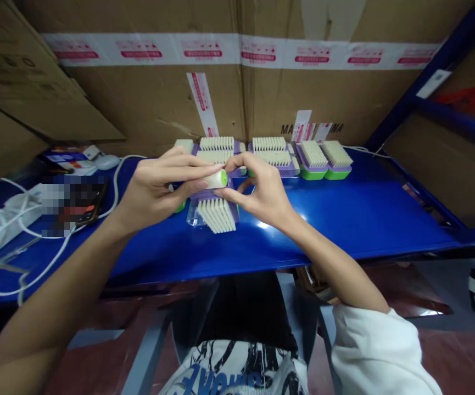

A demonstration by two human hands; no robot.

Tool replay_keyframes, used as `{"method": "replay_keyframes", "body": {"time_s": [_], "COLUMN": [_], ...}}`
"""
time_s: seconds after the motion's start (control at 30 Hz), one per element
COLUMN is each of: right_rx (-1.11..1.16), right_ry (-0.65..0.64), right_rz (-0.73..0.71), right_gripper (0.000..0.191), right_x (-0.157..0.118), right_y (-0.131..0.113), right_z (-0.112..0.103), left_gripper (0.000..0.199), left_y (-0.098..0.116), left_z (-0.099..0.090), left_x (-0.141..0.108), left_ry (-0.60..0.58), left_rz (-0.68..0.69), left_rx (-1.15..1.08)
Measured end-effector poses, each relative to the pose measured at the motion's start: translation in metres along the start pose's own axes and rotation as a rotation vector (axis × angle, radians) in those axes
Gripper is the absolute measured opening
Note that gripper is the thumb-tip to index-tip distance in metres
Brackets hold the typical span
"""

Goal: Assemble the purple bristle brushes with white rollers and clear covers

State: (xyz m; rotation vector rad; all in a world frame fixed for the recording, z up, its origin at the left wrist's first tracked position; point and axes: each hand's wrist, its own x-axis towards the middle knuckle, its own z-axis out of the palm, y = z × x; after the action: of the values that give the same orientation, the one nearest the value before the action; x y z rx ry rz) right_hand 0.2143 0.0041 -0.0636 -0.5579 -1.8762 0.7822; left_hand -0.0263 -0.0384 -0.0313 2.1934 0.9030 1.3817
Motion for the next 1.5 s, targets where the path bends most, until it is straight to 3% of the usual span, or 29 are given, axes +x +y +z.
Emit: {"method": "replay_keyframes", "body": {"time_s": [0.2, 0.37, 0.6, 0.7, 0.83, 0.97, 1.13, 1.27, 1.5], "right_rx": [0.139, 0.174, 0.218, 0.250, 0.271, 0.278, 0.291, 0.323, 0.282], "right_ry": [-0.116, -0.137, -0.025, 0.025, 0.085, 0.091, 0.124, 0.128, 0.112], "right_rz": [0.093, 0.102, 0.119, 0.077, 0.014, 0.011, 0.025, -0.023, -0.016], "right_gripper": [0.054, 0.049, 0.049, 0.044, 0.035, 0.040, 0.050, 0.047, 0.052], "right_x": [0.008, 0.008, 0.001, -0.003, -0.003, -0.003, -0.005, -0.007, -0.006], "right_y": [0.006, 0.006, 0.006, 0.007, 0.010, 0.012, 0.013, 0.016, 0.022], "right_z": [0.002, 0.003, 0.011, 0.017, 0.022, 0.024, 0.026, 0.028, 0.028], "left_gripper": [0.030, 0.029, 0.041, 0.036, 0.032, 0.031, 0.028, 0.021, 0.026], "left_y": [0.004, 0.007, -0.003, -0.002, 0.000, -0.007, -0.019, -0.018, -0.026], "left_z": [0.002, -0.001, -0.007, -0.007, -0.005, -0.004, -0.001, -0.001, -0.009], "left_x": [-0.003, 0.005, 0.006, 0.004, 0.006, 0.010, 0.012, 0.013, 0.016], "left_ry": [0.012, -0.088, -0.059, -0.053, -0.049, -0.047, 0.007, 0.000, -0.073], "left_rz": [0.045, 0.081, 0.128, 0.094, 0.150, 0.199, 0.377, 0.297, 0.373], "left_rx": [0.153, 0.173, 0.180, 0.202, 0.245, 0.264, 0.327, 0.406, 0.385]}}
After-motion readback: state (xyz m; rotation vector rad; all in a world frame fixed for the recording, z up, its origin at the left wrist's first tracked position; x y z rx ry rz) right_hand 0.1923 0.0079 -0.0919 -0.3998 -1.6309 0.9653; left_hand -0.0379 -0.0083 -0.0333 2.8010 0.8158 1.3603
